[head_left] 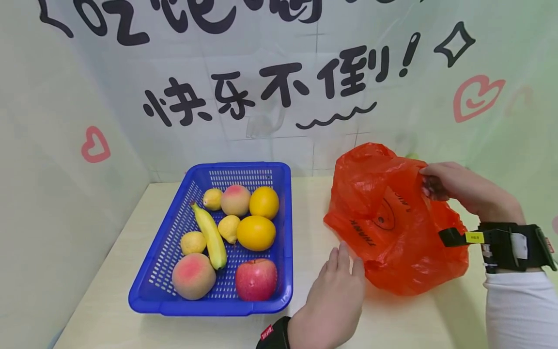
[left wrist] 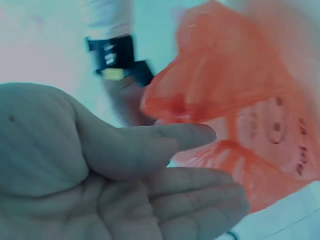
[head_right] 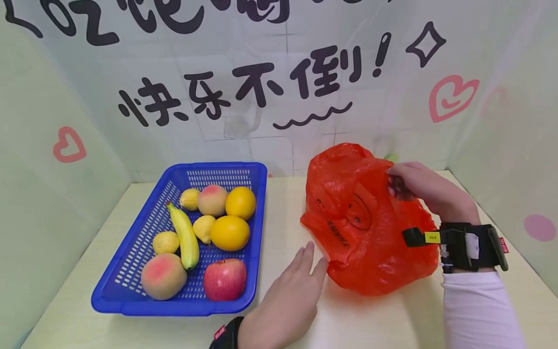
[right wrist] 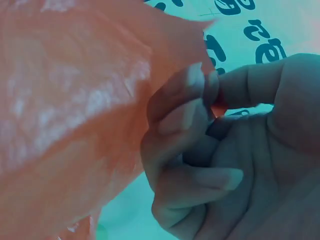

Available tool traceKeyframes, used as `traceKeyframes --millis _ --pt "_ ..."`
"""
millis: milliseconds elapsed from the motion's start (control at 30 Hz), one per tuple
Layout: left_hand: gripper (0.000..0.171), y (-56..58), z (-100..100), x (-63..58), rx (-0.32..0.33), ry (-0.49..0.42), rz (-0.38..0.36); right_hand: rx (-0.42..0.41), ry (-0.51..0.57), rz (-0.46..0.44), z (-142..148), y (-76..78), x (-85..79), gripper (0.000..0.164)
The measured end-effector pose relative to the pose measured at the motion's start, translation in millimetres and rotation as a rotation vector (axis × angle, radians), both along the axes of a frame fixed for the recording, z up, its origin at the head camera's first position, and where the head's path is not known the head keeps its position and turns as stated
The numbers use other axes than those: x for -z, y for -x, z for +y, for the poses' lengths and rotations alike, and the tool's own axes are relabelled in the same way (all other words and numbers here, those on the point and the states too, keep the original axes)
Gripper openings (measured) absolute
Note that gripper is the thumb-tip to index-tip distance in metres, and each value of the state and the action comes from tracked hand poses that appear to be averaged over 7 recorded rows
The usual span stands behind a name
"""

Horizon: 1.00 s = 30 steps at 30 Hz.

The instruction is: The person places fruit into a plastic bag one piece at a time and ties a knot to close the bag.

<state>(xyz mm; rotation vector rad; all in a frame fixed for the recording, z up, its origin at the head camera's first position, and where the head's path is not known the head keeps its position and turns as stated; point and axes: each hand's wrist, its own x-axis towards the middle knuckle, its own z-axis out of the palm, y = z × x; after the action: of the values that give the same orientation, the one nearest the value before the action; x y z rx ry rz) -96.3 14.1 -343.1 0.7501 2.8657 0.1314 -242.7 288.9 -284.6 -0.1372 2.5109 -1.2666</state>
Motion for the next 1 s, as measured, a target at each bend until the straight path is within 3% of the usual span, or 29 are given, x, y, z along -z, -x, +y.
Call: traceKeyframes --millis 67,200,300,400,567,700,867,1000 --pt "0.064 -3.0 -9 -10.3 0.006 -0.049 -0.022 0.012 0.014 -0.006 0 0.1 0.6 0.038" --pt "0.051 -7.8 -36 -30.0 -0.018 -0.191 0.017 0.025 0.028 -0.009 -3 -0.1 2.4 0.042" --pt "0.039 -2.3 -59 -42.6 -0.063 -0.290 0.052 0.023 0.041 0.006 -4 -0.4 4.9 0.045" --pt "0.034 11.7 -81 -52.1 -0.131 -0.327 0.078 0.027 0.066 0.027 -5 -1.0 7.3 0.046" --pt "0.033 38.8 -112 -57.7 -0.261 -0.266 0.104 0.029 0.094 0.044 -5 -2.0 10.7 0.044" --pt "0.039 57.5 -130 -57.9 -0.312 -0.183 0.094 0.036 0.097 0.043 -6 -2.6 13.3 0.043" --pt "0.052 80.9 -145 -57.6 -0.288 -0.096 0.034 0.030 0.120 0.049 -7 -0.6 15.0 0.043" --pt "0.052 101.0 -151 -50.2 -0.267 -0.054 -0.044 0.031 0.133 0.021 -9 0.5 14.1 0.041"
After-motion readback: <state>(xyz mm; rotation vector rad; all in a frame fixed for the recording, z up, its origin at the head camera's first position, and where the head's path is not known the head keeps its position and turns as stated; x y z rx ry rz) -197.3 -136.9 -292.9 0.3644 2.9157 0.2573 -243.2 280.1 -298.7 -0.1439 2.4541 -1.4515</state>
